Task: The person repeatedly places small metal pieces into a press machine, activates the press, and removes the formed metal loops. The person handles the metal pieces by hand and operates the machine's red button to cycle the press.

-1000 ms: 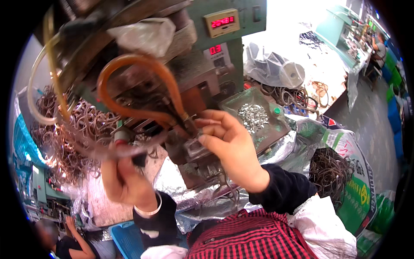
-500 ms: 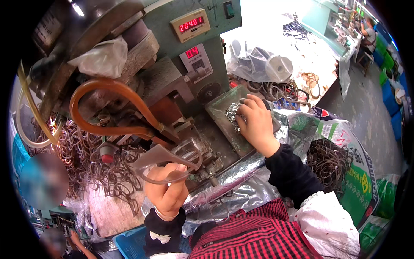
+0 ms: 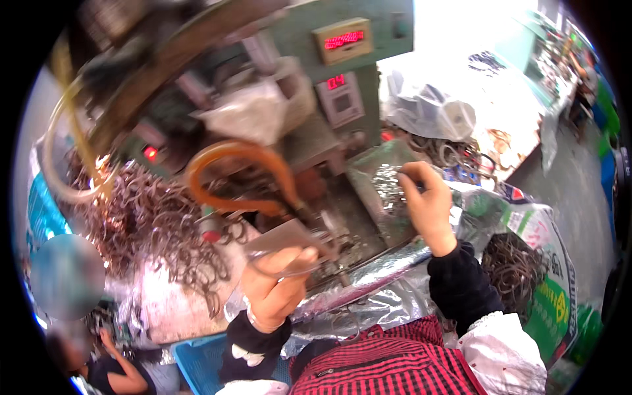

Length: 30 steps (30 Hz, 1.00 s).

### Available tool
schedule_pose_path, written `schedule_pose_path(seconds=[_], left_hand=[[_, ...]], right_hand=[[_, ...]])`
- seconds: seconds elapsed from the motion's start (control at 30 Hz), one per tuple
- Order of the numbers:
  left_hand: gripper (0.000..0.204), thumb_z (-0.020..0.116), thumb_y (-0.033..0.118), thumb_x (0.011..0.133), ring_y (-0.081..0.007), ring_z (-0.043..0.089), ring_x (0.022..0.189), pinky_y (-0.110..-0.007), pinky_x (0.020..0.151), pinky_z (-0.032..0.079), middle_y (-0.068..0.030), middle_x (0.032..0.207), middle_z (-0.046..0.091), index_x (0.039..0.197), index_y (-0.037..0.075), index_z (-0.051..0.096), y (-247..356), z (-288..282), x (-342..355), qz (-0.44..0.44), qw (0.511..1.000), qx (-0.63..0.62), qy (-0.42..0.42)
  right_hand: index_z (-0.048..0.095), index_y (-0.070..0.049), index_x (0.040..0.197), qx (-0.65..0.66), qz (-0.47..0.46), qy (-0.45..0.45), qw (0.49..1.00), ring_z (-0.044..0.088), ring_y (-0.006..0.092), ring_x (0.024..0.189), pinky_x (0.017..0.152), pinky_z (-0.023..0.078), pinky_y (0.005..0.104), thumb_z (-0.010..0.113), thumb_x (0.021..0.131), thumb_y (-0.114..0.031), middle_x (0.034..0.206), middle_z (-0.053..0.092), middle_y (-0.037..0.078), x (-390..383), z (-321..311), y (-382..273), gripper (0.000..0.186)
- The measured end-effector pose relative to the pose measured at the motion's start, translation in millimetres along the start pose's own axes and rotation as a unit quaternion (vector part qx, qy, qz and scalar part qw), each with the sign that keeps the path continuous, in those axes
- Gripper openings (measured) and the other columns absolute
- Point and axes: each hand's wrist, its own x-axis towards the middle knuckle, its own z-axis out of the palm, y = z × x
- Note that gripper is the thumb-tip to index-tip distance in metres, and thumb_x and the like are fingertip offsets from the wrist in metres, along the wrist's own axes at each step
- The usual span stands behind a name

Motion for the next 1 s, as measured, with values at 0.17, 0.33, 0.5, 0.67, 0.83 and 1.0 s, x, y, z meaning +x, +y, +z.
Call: schedule_pose_path(seconds=[0.17, 0.33, 0.5, 0.67, 0.83, 1.0], left_hand=[[0.035, 0.073, -0.004, 0.062, -0.0199, 0.060, 0.069, -0.034, 0.060, 0.046, -0.0170, 0.101, 0.070, 0.096, 0.003, 0.072, 15, -30, 6, 0.020, 0.989, 0.039, 0.140], [0.027, 0.068, 0.006, 0.071, -0.0187, 0.060, 0.071, -0.034, 0.066, 0.048, -0.0150, 0.102, 0.066, 0.098, 0.002, 0.068, 58, -108, 38, 0.084, 0.915, -0.258, 0.300], [0.024, 0.063, 0.015, 0.081, -0.0175, 0.060, 0.074, -0.034, 0.072, 0.050, -0.0130, 0.103, 0.062, 0.100, 0.000, 0.064, 88, -133, 54, 0.125, 0.880, -0.378, 0.258], [0.022, 0.059, 0.016, 0.090, -0.0207, 0.062, 0.082, -0.033, 0.080, 0.051, -0.0136, 0.102, 0.062, 0.100, -0.004, 0.064, 62, -164, 22, 0.105, 0.933, -0.040, 0.343], [0.022, 0.075, 0.012, 0.082, -0.0288, 0.065, 0.084, -0.036, 0.074, 0.053, -0.0098, 0.094, 0.067, 0.102, 0.007, 0.072, -94, -159, -104, -0.310, 0.835, 0.454, -0.006], [0.004, 0.071, 0.006, 0.079, -0.0345, 0.062, 0.073, -0.043, 0.066, 0.050, -0.0122, 0.077, 0.062, 0.083, 0.005, 0.070, -162, -161, -172, -0.277, 0.845, 0.450, -0.082]], right_hand=[[0.068, 0.001, 0.100, 0.056, 0.086, -0.027, 0.994, 0.063, 0.0097, 0.077, 0.072, 0.049, 0.0244, 0.072, 0.088, -0.005, 0.085, 0.069, 0.004, -13, -9, 24, 0.014], [0.066, 0.001, 0.104, 0.142, 0.109, -0.057, 0.982, 0.058, 0.0053, 0.078, 0.071, 0.046, 0.0211, 0.068, 0.091, -0.001, 0.086, 0.065, 0.000, -12, 10, -5, 0.013], [0.063, 0.001, 0.107, 0.163, 0.063, -0.072, 0.982, 0.059, 0.0079, 0.086, 0.079, 0.047, 0.0230, 0.063, 0.094, -0.001, 0.091, 0.066, 0.002, -13, 21, -8, 0.013], [0.066, 0.001, 0.104, 0.077, 0.066, -0.042, 0.994, 0.061, 0.0124, 0.090, 0.083, 0.047, 0.0252, 0.063, 0.093, 0.000, 0.097, 0.067, 0.005, -25, -3, 12, 0.012], [0.067, 0.002, 0.102, -0.071, 0.022, 0.035, 0.997, 0.061, 0.0158, 0.093, 0.085, 0.046, 0.0282, 0.062, 0.092, 0.002, 0.099, 0.067, 0.007, -55, -58, 29, 0.011], [0.069, 0.003, 0.099, -0.001, 0.020, -0.005, 1.000, 0.064, 0.0197, 0.091, 0.083, 0.048, 0.0298, 0.065, 0.086, 0.007, 0.095, 0.068, 0.009, -54, -58, -13, 0.015]])
